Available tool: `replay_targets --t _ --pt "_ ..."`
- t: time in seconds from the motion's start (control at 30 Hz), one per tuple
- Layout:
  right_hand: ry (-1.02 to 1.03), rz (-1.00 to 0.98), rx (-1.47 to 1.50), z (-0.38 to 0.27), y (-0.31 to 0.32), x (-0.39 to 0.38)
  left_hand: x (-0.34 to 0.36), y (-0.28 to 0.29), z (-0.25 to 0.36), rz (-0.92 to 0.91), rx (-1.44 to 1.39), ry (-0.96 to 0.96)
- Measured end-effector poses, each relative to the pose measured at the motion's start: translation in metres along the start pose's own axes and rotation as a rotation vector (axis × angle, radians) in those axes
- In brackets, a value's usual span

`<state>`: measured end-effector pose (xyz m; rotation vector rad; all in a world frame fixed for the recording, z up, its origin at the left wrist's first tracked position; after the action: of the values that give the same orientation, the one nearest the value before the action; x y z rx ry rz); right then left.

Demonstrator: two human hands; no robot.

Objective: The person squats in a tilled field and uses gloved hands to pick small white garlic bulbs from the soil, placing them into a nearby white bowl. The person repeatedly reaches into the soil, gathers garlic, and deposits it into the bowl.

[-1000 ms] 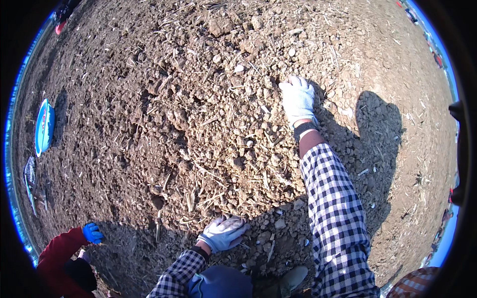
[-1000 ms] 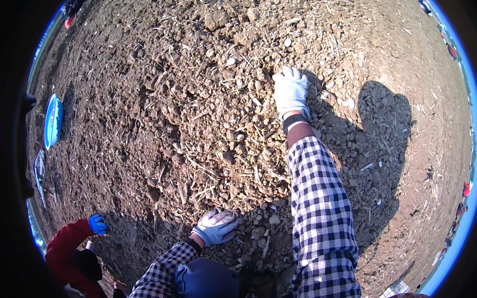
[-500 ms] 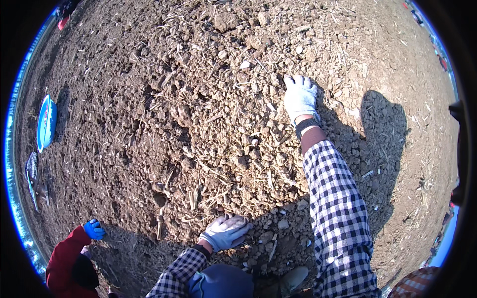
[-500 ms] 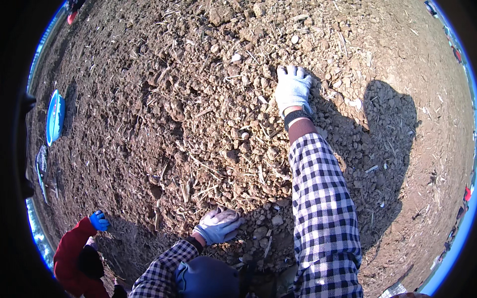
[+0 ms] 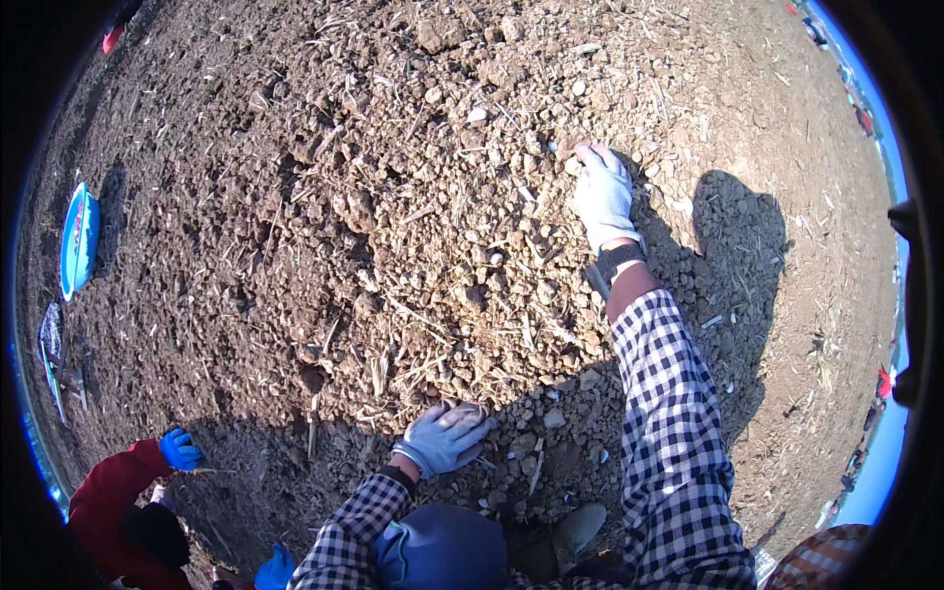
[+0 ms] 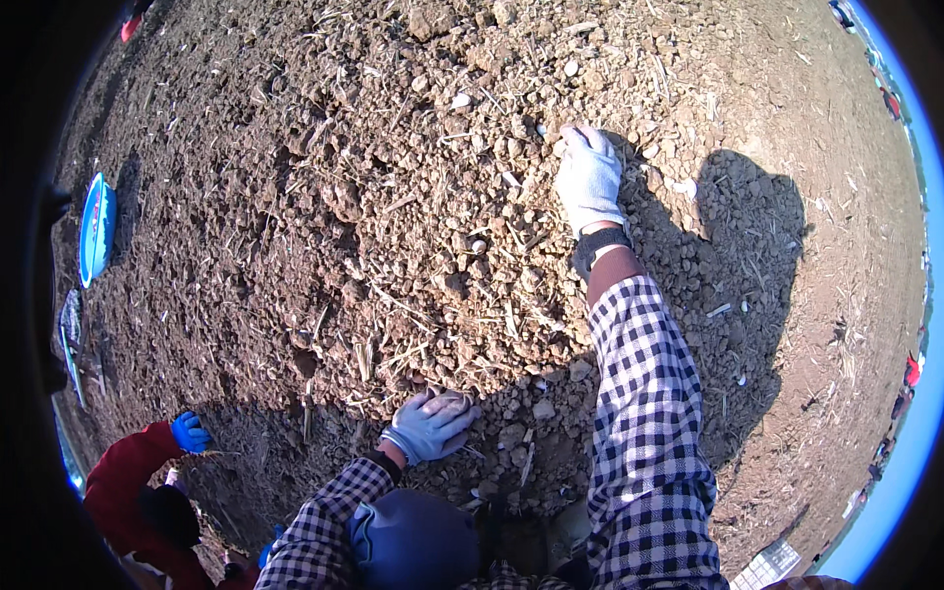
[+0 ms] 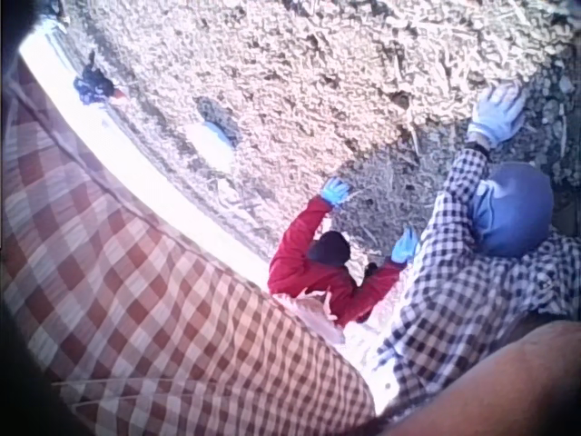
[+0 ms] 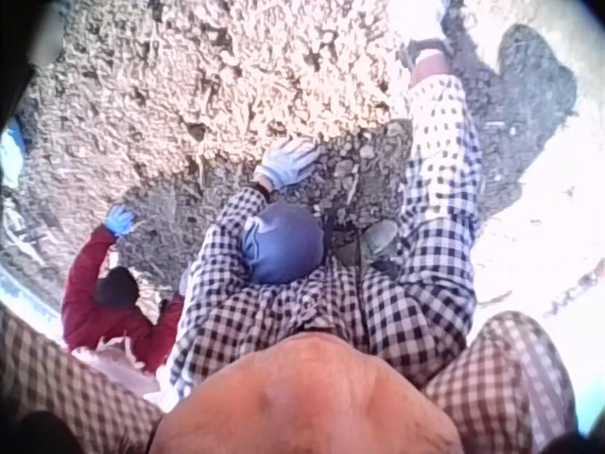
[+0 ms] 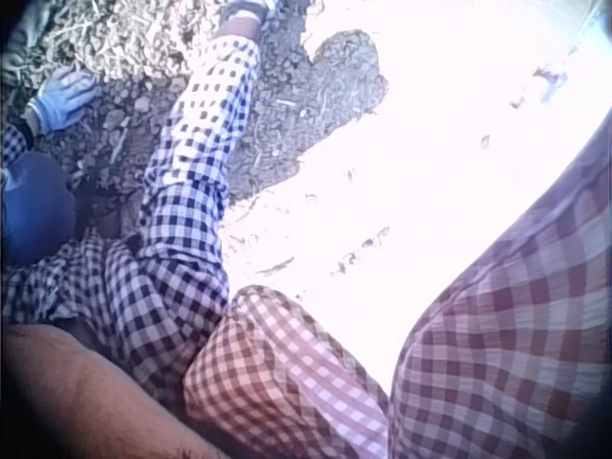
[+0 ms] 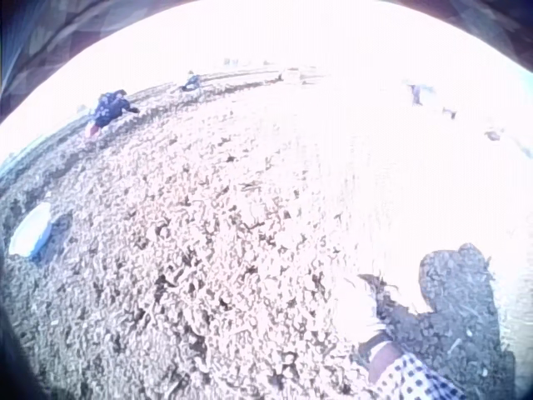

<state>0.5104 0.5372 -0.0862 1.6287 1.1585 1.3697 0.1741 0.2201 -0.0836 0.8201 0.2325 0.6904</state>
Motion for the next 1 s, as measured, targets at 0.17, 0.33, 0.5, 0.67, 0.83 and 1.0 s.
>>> replay_targets --t 0.17,0.33,0.5,0.67,0.83,1.0 --pt "-0.036 -0.143 -0.399 -0.024 0.019 -0.068 -0.001 -0.005 -0.004 0.045 0.022 -0.044" --pt "0.358 -0.21 0.228 -0.068 0.043 -0.115 0.0 -0.003 -0.003 0.026 0.033 -0.048" --pt "-0.098 -0.129 -0.068 -0.069 0.042 -0.099 0.0 -0.005 -0.003 0.053 0.043 -0.051" --pt "0.05 -0.407 -0.006 -0.106 0.041 -0.145 0.0 -0.006 -0.002 0.072 0.047 -0.06" --pt "-0.027 -0.272 0.225 -0.106 0.067 -0.17 -0.001 -0.003 -0.001 0.064 0.046 -0.076" --pt "-0.043 -0.497 -0.221 -0.133 0.078 -0.19 0.004 0.007 0.007 0.062 -0.003 -0.056"
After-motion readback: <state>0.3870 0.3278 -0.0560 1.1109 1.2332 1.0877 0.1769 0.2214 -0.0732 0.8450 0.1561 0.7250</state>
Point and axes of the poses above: each hand's wrist, its own x-axis towards the middle knuckle, its own y-axis out of the back of the hand, z = x × y, the point moved 1 cm from there along x, towards the middle knuckle, and after that the axes turned 10 degrees about -x, right-handed, at the moved point
